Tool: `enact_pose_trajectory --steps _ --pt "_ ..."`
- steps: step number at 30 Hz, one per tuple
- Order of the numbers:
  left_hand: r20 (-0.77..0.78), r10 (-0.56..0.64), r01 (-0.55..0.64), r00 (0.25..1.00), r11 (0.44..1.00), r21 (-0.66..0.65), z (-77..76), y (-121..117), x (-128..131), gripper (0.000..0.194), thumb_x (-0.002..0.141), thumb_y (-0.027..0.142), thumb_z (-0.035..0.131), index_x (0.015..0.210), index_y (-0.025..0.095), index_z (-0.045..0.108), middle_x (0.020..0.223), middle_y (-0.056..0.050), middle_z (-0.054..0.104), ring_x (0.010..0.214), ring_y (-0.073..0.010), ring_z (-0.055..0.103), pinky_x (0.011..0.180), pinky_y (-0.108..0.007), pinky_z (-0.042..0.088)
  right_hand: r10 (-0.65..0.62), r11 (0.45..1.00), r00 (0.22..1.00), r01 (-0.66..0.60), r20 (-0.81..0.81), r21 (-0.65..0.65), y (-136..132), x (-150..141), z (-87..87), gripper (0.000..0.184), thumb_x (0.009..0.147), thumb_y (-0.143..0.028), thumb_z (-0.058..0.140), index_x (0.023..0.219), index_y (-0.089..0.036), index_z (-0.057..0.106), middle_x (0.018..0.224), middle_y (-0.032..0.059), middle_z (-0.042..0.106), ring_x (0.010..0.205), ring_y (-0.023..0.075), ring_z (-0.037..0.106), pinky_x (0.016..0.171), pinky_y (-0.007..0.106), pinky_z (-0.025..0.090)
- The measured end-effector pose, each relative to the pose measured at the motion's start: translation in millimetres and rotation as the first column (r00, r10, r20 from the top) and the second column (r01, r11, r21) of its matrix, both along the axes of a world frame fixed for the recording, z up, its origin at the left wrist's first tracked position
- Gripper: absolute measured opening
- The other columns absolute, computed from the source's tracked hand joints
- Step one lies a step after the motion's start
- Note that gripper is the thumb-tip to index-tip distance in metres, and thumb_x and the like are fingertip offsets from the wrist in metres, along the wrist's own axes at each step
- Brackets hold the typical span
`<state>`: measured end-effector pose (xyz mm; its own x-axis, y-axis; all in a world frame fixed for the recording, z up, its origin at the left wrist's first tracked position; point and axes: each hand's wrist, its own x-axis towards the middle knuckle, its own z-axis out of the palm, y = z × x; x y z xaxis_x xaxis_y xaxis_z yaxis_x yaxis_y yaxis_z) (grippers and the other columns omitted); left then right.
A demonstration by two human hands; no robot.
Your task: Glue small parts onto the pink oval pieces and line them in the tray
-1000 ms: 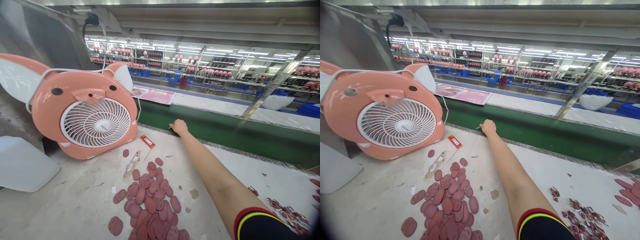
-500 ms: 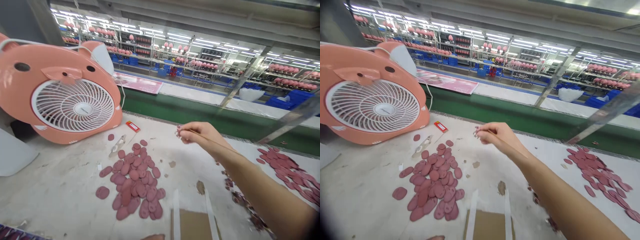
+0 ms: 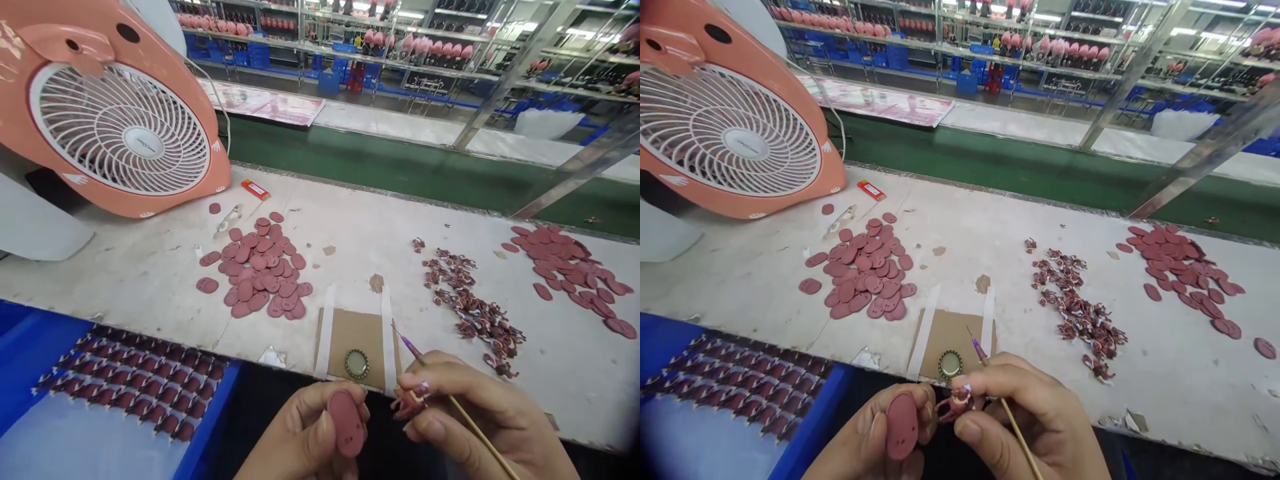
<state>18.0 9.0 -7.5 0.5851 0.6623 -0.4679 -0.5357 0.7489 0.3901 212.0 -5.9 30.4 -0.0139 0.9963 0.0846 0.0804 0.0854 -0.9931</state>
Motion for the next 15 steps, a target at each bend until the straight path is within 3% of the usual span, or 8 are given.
enact_pose_trajectory --steps 3,10,15 --pt "0.024 -0.04 0.04 0.999 0.999 0.01 -0.4 -5 -1 0.039 0.06 0.046 0.089 0.089 0.021 0.082 0.082 -0.001 0.071 0.056 -0.0061 0.061 0.053 -0.017 0.048 -0.052 0.996 0.998 0.049 0.043 0.072 -11 -4 -3.4 0.011 0.091 -0.041 0.075 0.1 -0.035 0.076 0.077 0.0003 0.07 0.06 0.0135 0.069 0.056 0.014 0.056" --pt "-0.016 -0.056 0.056 0.998 0.998 0.0 5.2 -15 -1 0.04 0.064 0.049 0.087 0.092 0.02 0.082 0.071 0.0 0.065 0.051 -0.0041 0.054 0.051 -0.015 0.04 0.058 0.975 0.972 -0.104 0.229 0.194 -15 -1 -1.2 0.017 0.093 -0.029 0.072 0.109 -0.033 0.07 0.083 -0.0019 0.072 0.069 0.0124 0.071 0.061 0.014 0.057" --pt "0.127 -0.036 0.045 0.991 0.996 -0.072 5.5 -17 -3 0.03 0.069 0.045 0.085 0.089 0.022 0.081 0.079 0.0 0.062 0.063 -0.0063 0.056 0.05 -0.013 0.041 0.028 0.959 0.97 -0.094 0.242 0.269 -16 1 -0.6 0.018 0.095 -0.03 0.07 0.113 -0.032 0.067 0.08 -0.0018 0.071 0.067 0.0123 0.07 0.058 0.013 0.056"
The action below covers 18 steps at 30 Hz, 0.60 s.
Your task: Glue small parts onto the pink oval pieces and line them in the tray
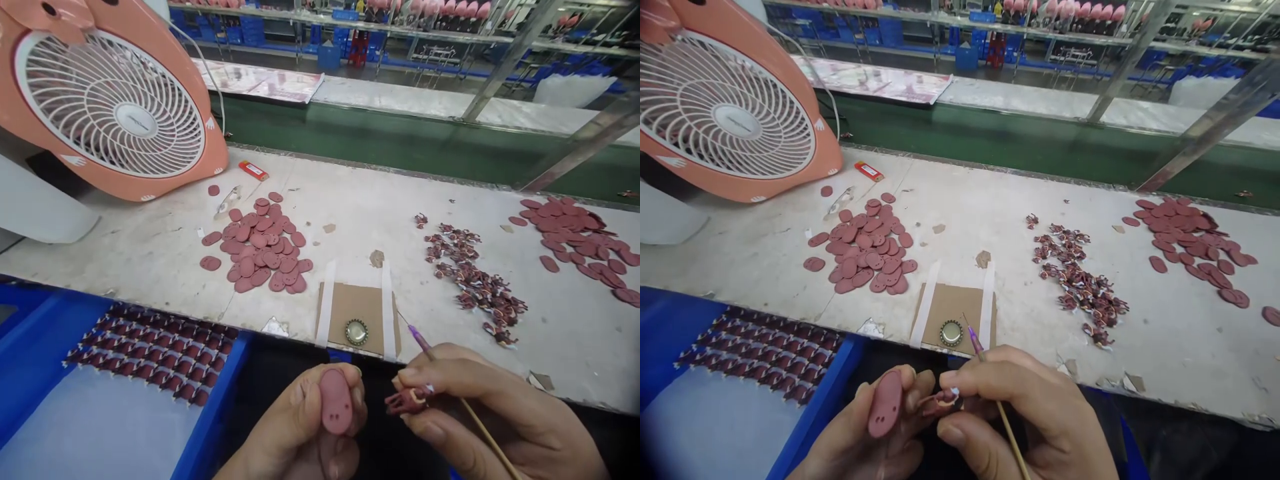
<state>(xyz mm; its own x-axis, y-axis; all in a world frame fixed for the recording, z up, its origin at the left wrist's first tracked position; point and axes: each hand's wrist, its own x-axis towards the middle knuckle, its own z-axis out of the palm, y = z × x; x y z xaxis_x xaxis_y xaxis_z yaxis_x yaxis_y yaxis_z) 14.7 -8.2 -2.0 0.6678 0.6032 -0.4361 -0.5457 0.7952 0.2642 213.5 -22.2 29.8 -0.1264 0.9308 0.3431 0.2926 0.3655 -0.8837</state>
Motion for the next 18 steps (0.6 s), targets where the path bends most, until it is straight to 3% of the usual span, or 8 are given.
enact_pose_trajectory --steps 4,9,12,16,18 --pt "0.16 0.032 -0.028 0.987 0.999 -0.023 -5.8 -2 1 0.027 0.072 0.046 0.083 0.085 0.022 0.08 0.091 0.0 0.062 0.072 -0.0061 0.056 0.05 -0.012 0.04 0.047 0.999 0.996 -0.046 -0.07 0.011 1 -3 2.8 0.022 0.096 -0.024 0.069 0.117 -0.032 0.066 0.087 -0.0007 0.074 0.072 0.0138 0.071 0.068 0.017 0.06" --pt "0.254 0.048 -0.029 0.966 0.997 -0.075 -14.4 -4 2 0.028 0.074 0.05 0.08 0.089 0.026 0.08 0.09 0.0 0.063 0.071 -0.006 0.055 0.051 -0.011 0.04 0.07 0.998 0.991 -0.068 -0.112 0.017 4 -4 4.4 0.028 0.095 -0.02 0.07 0.12 -0.033 0.067 0.092 0.0002 0.075 0.072 0.0156 0.072 0.066 0.02 0.061" --pt "0.215 0.044 -0.035 0.976 0.998 -0.044 -11.7 -1 2 0.028 0.073 0.048 0.082 0.087 0.024 0.081 0.085 0.001 0.061 0.067 -0.0049 0.053 0.05 -0.011 0.039 0.065 0.998 0.992 -0.063 -0.109 0.024 4 -2 2.9 0.03 0.093 -0.018 0.071 0.119 -0.032 0.067 0.093 0.0003 0.075 0.072 0.0154 0.072 0.067 0.018 0.061" --pt "0.095 -0.049 0.042 0.994 0.996 0.08 -6.8 3 0 0.028 0.075 0.047 0.08 0.091 0.024 0.08 0.073 0.002 0.058 0.057 -0.0033 0.047 0.049 -0.012 0.038 0.044 0.998 0.996 -0.041 -0.083 0.038 2 1 0.1 0.029 0.09 -0.016 0.073 0.116 -0.028 0.067 0.09 0.0016 0.073 0.071 0.0156 0.072 0.066 0.018 0.062" --pt "0.114 -0.041 0.031 0.993 0.995 0.095 -8.0 3 1 0.028 0.078 0.045 0.078 0.095 0.022 0.079 0.069 0.003 0.058 0.054 -0.0024 0.046 0.048 -0.011 0.037 0.058 0.998 0.996 -0.056 -0.074 0.033 2 2 -0.6 0.028 0.09 -0.014 0.073 0.115 -0.026 0.067 0.091 0.0017 0.073 0.073 0.0147 0.072 0.068 0.017 0.061"
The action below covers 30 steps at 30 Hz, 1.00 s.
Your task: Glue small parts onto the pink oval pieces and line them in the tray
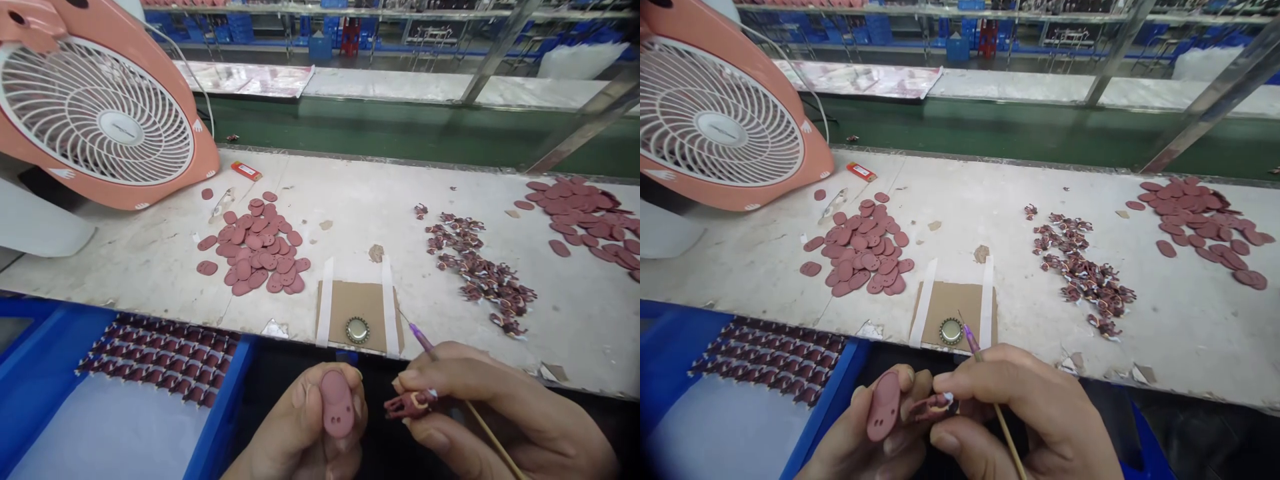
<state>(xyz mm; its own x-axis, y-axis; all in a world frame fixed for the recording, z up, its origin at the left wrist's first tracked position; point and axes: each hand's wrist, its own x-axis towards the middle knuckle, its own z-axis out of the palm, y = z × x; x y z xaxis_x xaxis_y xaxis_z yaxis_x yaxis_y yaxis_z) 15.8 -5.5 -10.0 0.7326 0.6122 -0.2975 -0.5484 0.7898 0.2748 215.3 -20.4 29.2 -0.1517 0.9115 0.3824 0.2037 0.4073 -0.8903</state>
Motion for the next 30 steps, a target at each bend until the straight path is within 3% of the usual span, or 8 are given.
enact_pose_trajectory --steps 3,7,10,15,20,25,27,30 --pt "0.128 0.061 -0.051 0.99 0.996 -0.078 -6.4 -2 2 0.026 0.081 0.041 0.077 0.094 0.019 0.078 0.079 0.003 0.069 0.063 -0.0025 0.058 0.047 -0.008 0.04 0.004 1.0 1.0 -0.004 0.008 -0.012 0 1 -0.2 0.025 0.092 -0.015 0.071 0.115 -0.025 0.066 0.087 0.0007 0.071 0.072 0.0137 0.071 0.067 0.016 0.06" --pt "0.269 0.061 -0.04 0.961 0.996 -0.083 -14.0 -4 4 0.031 0.093 0.045 0.061 0.111 0.024 0.075 0.116 0.001 0.078 0.103 -0.0097 0.072 0.064 -0.01 0.053 -0.119 0.993 0.992 0.12 0.029 -0.025 -3 -1 -1.4 0.02 0.093 -0.021 0.072 0.112 -0.028 0.068 0.086 0.0 0.07 0.071 0.0134 0.07 0.059 0.014 0.058" --pt "0.243 0.041 -0.039 0.969 0.999 -0.016 -12.0 -3 5 0.032 0.095 0.045 0.058 0.114 0.025 0.075 0.126 0.0 0.074 0.115 -0.0135 0.069 0.075 -0.013 0.055 -0.273 0.961 0.961 0.271 -0.049 -0.045 -5 -8 -4.1 0.013 0.094 -0.025 0.071 0.107 -0.029 0.071 0.088 0.0004 0.069 0.068 0.0134 0.068 0.057 0.016 0.058" --pt "0.138 0.058 -0.069 0.989 0.995 0.076 -5.1 -1 6 0.028 0.088 0.044 0.067 0.107 0.024 0.076 0.124 -0.001 0.076 0.114 -0.0161 0.069 0.076 -0.016 0.057 -0.479 0.877 0.865 0.476 -0.146 -0.056 0 -21 -6.8 0.008 0.095 -0.029 0.072 0.102 -0.026 0.072 0.09 0.0026 0.07 0.068 0.0154 0.068 0.065 0.024 0.061" --pt "0.069 0.056 -0.063 0.996 0.992 0.108 -2.5 -2 8 0.027 0.086 0.045 0.07 0.103 0.025 0.077 0.126 -0.002 0.075 0.118 -0.0194 0.067 0.079 -0.02 0.056 -0.472 0.881 0.881 0.472 -0.009 0.022 9 -29 -6.2 0.015 0.094 -0.02 0.068 0.106 -0.029 0.07 0.098 -0.0024 0.071 0.084 0.0119 0.068 0.072 0.017 0.057" --pt "-0.024 0.075 -0.072 0.997 0.988 0.134 3.1 -2 10 0.025 0.079 0.044 0.078 0.095 0.024 0.079 0.11 -0.003 0.08 0.116 -0.0225 0.067 0.085 -0.024 0.053 -0.44 0.889 0.887 0.409 0.14 0.205 19 -41 -12.8 0.016 0.092 -0.01 0.067 0.105 -0.02 0.068 0.097 -0.0014 0.071 0.088 0.0106 0.068 0.081 0.017 0.055" --pt "0.009 0.066 -0.067 0.998 0.992 0.111 2.4 -1 9 0.025 0.081 0.044 0.076 0.096 0.024 0.079 0.113 -0.003 0.079 0.115 -0.0207 0.068 0.089 -0.024 0.052 -0.484 0.855 0.86 0.426 0.16 0.294 21 -40 -14.0 0.019 0.09 -0.006 0.068 0.105 -0.017 0.068 0.099 -0.0005 0.071 0.09 0.0104 0.068 0.086 0.017 0.054" --pt "0.179 0.028 -0.038 0.983 0.998 0.056 -3.0 -1 4 0.026 0.089 0.045 0.068 0.104 0.025 0.077 0.125 0.0 0.075 0.118 -0.0151 0.067 0.091 -0.021 0.052 -0.502 0.838 0.847 0.425 0.177 0.341 18 -29 -11.7 0.023 0.089 -0.004 0.069 0.109 -0.017 0.067 0.104 -0.0014 0.07 0.092 0.0086 0.066 0.09 0.015 0.052"
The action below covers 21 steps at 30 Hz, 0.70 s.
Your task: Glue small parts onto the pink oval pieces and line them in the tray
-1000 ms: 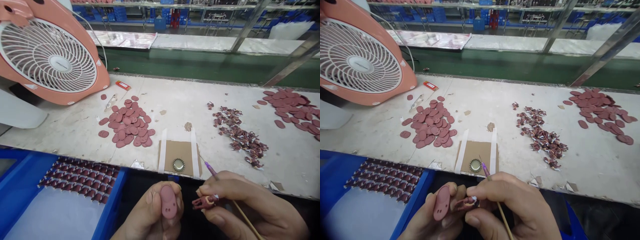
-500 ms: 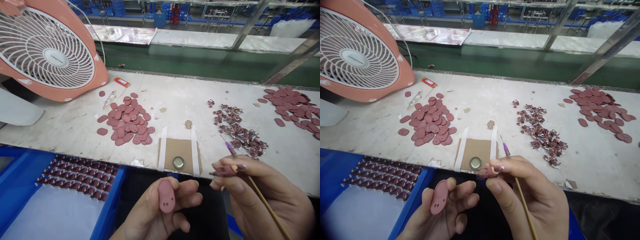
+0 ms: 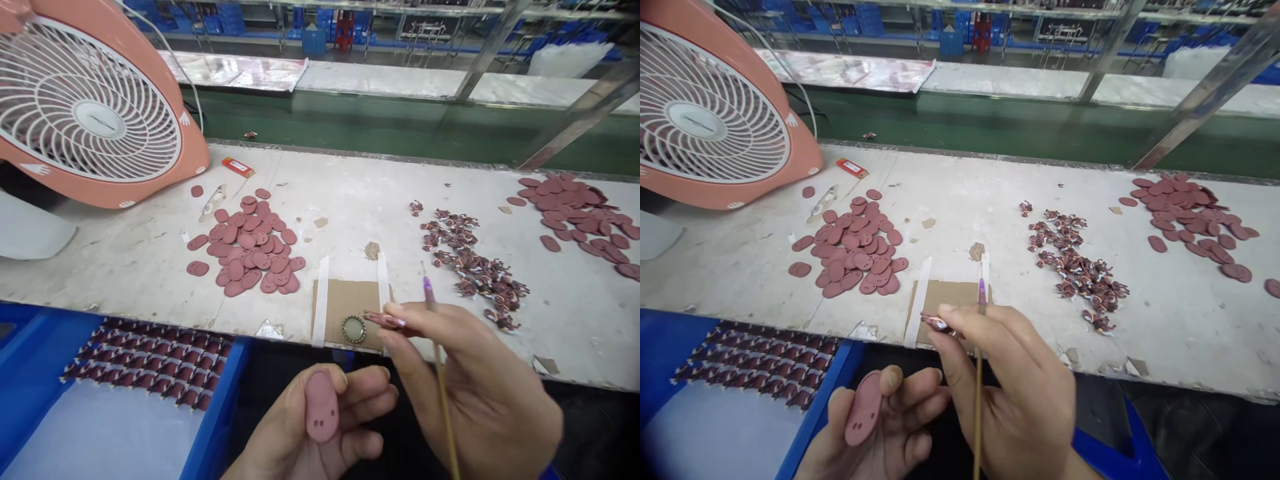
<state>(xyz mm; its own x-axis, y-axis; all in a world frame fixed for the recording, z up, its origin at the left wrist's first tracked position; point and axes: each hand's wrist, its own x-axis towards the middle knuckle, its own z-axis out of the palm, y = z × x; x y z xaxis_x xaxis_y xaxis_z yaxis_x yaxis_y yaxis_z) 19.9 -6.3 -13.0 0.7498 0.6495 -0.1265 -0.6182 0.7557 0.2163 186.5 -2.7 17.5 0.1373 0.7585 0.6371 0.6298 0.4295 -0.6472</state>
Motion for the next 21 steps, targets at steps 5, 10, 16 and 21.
enact_pose_trajectory --steps 5,10,16,21 --pt "0.198 0.011 -0.003 0.98 0.999 -0.04 -6.3 1 -2 0.029 0.092 0.047 0.062 0.108 0.025 0.073 0.118 0.005 0.077 0.115 -0.0105 0.067 0.088 -0.021 0.056 0.03 0.999 0.999 -0.028 0.045 -0.044 -11 18 5.3 0.028 0.09 -0.005 0.069 0.114 -0.019 0.066 0.106 -0.0029 0.069 0.095 0.0088 0.064 0.093 0.014 0.051" --pt "0.206 0.02 0.006 0.978 0.992 -0.124 -5.3 -1 1 0.026 0.088 0.046 0.068 0.101 0.024 0.074 0.107 0.004 0.076 0.106 -0.0107 0.069 0.083 -0.022 0.058 0.076 0.996 0.995 -0.074 0.06 -0.043 -14 15 4.2 0.024 0.092 -0.006 0.066 0.113 -0.018 0.065 0.106 -0.0013 0.068 0.094 0.0082 0.065 0.088 0.01 0.054" --pt "0.032 0.061 -0.057 0.998 0.992 -0.109 -6.3 -2 1 0.025 0.086 0.041 0.072 0.099 0.02 0.076 0.092 0.0 0.077 0.089 -0.011 0.071 0.072 -0.02 0.057 0.179 0.973 0.965 -0.202 -0.191 -0.107 -18 9 5.2 0.016 0.096 -0.015 0.066 0.111 -0.02 0.066 0.095 0.0001 0.069 0.078 0.0093 0.067 0.072 0.013 0.057" --pt "-0.343 0.034 -0.06 0.939 0.996 -0.065 2.1 1 2 0.03 0.075 0.042 0.082 0.083 0.014 0.078 0.076 -0.004 0.07 0.067 -0.0102 0.064 0.063 -0.019 0.053 0.372 0.862 0.875 -0.45 -0.309 -0.235 -14 19 12.7 0.017 0.097 -0.019 0.067 0.112 -0.026 0.068 0.087 0.0005 0.069 0.071 0.0118 0.07 0.062 0.014 0.058"
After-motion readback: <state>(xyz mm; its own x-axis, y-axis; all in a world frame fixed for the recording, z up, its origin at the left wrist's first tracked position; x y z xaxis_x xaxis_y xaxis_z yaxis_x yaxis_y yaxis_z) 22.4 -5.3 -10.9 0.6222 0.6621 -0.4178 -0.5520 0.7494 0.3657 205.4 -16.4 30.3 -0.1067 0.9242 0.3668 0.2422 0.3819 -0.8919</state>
